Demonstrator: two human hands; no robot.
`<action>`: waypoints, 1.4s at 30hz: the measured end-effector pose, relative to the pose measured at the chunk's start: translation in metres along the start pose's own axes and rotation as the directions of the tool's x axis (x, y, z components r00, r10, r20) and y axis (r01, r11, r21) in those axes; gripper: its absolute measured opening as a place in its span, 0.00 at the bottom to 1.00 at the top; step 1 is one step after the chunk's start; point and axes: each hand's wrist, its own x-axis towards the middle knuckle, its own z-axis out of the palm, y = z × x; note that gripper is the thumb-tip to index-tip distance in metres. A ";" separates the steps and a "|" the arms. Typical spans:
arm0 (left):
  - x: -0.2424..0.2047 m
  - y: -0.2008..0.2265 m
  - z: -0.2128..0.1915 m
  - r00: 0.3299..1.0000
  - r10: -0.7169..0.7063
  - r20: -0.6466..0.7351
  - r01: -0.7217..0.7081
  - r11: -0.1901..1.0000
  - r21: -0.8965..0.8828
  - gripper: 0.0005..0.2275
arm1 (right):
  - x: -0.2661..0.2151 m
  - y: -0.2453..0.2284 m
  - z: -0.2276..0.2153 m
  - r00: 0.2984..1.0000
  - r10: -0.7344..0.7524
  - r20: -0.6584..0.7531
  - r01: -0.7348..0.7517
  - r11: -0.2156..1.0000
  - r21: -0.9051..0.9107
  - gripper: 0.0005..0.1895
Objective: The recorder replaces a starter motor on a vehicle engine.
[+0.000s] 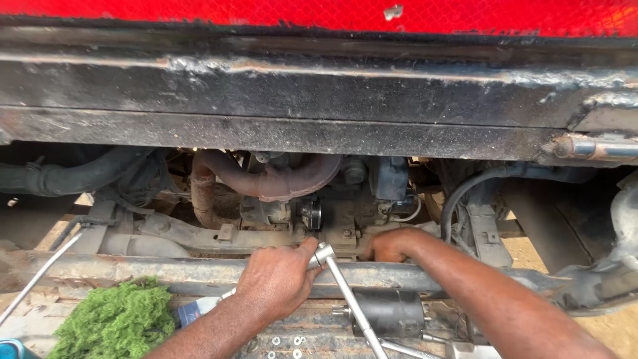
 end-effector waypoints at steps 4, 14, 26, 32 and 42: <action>0.000 0.001 -0.004 0.999 0.023 -0.024 -0.023 1.000 -0.008 0.13 | -0.014 -0.016 -0.017 0.990 -0.049 0.134 0.067 0.990 -0.127 0.29; 0.004 0.000 -0.001 0.994 0.060 -0.086 -0.060 0.998 0.001 0.14 | 0.028 -0.007 0.001 0.998 0.001 0.070 0.015 0.974 -0.228 0.21; 0.004 0.009 -0.015 0.999 0.050 0.015 -0.051 0.996 0.070 0.17 | 0.019 -0.008 -0.002 0.980 0.039 -0.197 -0.041 0.999 -0.009 0.18; 0.004 0.009 -0.017 0.998 0.039 0.055 -0.042 0.997 0.060 0.18 | -0.020 -0.030 -0.014 0.973 0.149 -0.174 -0.146 0.989 0.034 0.20; 0.001 0.002 -0.012 0.999 0.053 -0.009 -0.053 0.998 0.032 0.18 | 0.021 -0.016 -0.010 0.984 0.109 -0.143 -0.151 0.933 -0.327 0.23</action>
